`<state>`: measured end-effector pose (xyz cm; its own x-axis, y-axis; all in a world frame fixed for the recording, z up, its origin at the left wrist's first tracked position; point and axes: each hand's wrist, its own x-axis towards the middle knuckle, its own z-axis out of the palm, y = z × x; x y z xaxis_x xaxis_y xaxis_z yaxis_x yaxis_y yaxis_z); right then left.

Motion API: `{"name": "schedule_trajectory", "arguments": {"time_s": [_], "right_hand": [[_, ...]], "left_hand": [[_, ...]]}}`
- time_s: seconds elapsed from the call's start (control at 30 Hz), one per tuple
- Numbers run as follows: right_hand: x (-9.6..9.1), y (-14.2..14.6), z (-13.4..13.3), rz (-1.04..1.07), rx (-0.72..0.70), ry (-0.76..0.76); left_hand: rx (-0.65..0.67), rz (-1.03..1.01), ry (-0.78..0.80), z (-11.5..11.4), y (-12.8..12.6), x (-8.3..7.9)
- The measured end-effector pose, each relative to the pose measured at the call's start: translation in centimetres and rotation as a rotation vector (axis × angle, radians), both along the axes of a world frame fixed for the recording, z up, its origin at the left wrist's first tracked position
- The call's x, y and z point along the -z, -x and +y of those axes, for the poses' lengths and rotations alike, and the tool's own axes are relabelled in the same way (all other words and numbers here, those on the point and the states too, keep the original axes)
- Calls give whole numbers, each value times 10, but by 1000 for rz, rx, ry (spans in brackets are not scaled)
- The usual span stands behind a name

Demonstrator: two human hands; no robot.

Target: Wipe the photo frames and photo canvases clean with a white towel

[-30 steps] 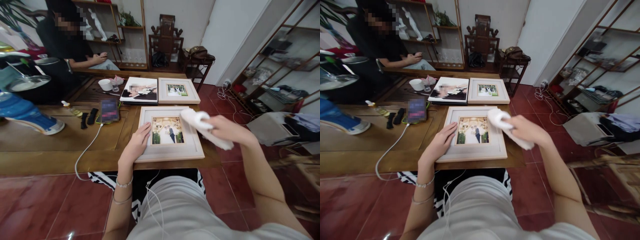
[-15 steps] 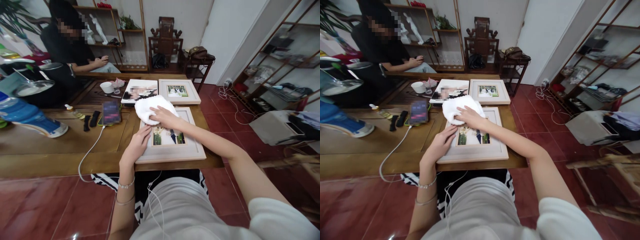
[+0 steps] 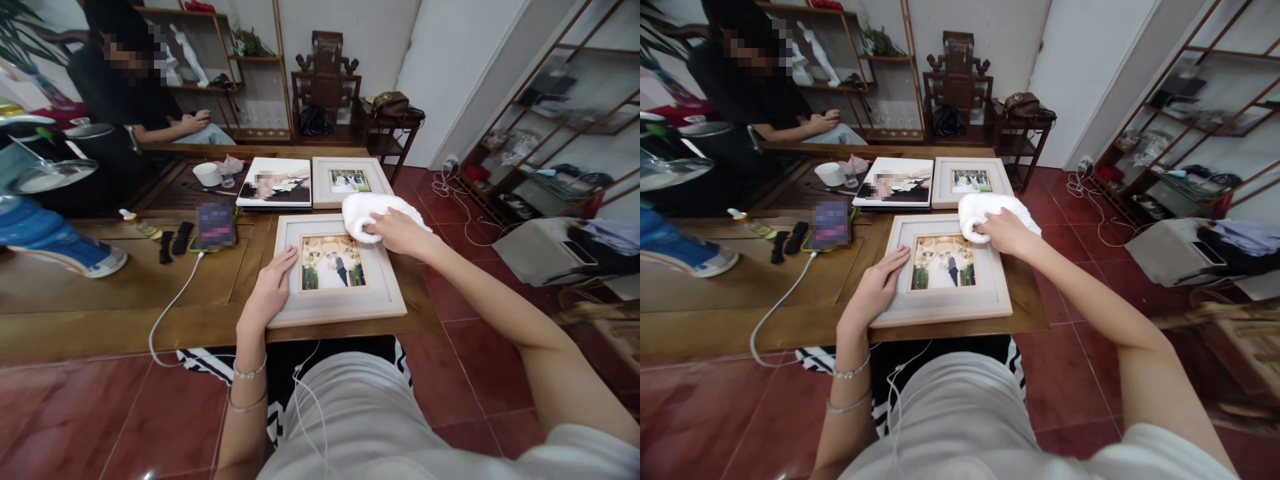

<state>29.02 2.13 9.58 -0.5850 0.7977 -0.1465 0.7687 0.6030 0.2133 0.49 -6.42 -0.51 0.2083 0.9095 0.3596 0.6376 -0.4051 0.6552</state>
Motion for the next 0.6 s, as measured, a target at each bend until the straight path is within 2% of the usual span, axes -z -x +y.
{"name": "schedule_trajectory", "arguments": {"time_s": [0.1,0.23,0.33,0.4,0.5,0.6], "right_hand": [[-3,-2,-26,-17,-8,30],[-11,-2,-85,-30,-56,138],[-16,-4,-131,23,-167,235],[-16,-1,-149,93,-244,258],[-2,8,-149,192,-245,228],[21,14,-117,259,-189,155]], "left_hand": [[-11,16,-11,0,0,0],[-21,32,-17,0,1,0],[-17,53,-19,0,1,1],[-9,64,-21,0,2,1],[2,67,-19,1,3,2],[18,57,-11,1,4,1]]}}
